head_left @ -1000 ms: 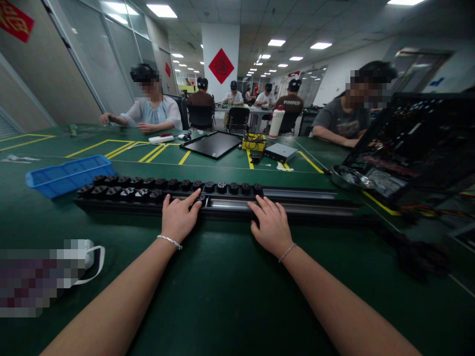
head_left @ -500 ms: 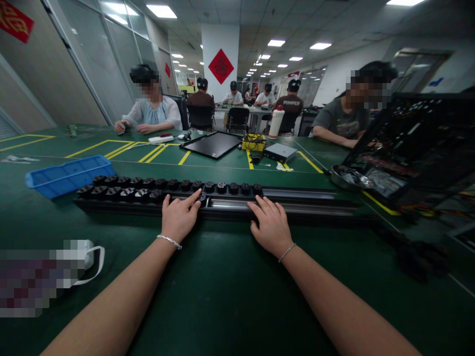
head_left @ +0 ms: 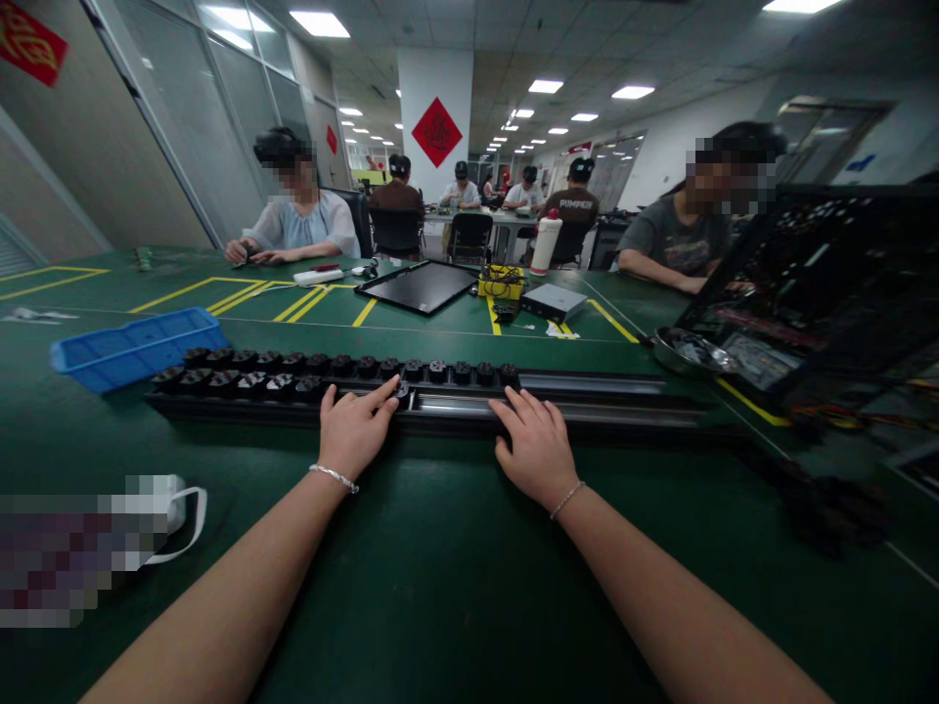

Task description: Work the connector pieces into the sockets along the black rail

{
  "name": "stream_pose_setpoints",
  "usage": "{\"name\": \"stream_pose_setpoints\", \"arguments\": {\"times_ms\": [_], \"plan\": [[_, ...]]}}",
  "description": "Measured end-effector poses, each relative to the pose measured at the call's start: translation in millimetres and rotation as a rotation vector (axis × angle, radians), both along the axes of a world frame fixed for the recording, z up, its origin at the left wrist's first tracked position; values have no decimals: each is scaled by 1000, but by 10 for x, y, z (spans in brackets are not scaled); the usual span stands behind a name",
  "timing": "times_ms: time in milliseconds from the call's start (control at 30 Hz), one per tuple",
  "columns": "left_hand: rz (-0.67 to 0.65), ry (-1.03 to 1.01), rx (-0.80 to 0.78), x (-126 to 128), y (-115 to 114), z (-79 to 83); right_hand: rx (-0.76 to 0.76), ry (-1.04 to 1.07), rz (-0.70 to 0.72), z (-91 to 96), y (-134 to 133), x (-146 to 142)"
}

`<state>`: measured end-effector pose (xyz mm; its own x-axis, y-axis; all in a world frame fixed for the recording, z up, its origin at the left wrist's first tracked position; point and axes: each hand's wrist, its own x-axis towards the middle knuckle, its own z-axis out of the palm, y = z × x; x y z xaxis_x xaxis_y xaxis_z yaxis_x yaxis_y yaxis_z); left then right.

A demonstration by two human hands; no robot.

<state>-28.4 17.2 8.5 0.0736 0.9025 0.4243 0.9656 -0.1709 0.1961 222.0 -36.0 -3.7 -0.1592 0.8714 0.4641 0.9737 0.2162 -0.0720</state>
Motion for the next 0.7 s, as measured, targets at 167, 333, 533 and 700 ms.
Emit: {"name": "stream_pose_setpoints", "arguments": {"times_ms": [167,333,533,700], "plan": [[-9,-53,0,5,-11,7,7,-6,-2,5,-7,-2],[-9,-70,5,-2,-2,0,6,-8,-1,14,-13,-8],[-13,-73,22,-16,13,-24,2,-4,-2,25,-12,-8],[-27,-62,34,-9,9,-21,-5,-7,-4,28,-11,-5]]}}
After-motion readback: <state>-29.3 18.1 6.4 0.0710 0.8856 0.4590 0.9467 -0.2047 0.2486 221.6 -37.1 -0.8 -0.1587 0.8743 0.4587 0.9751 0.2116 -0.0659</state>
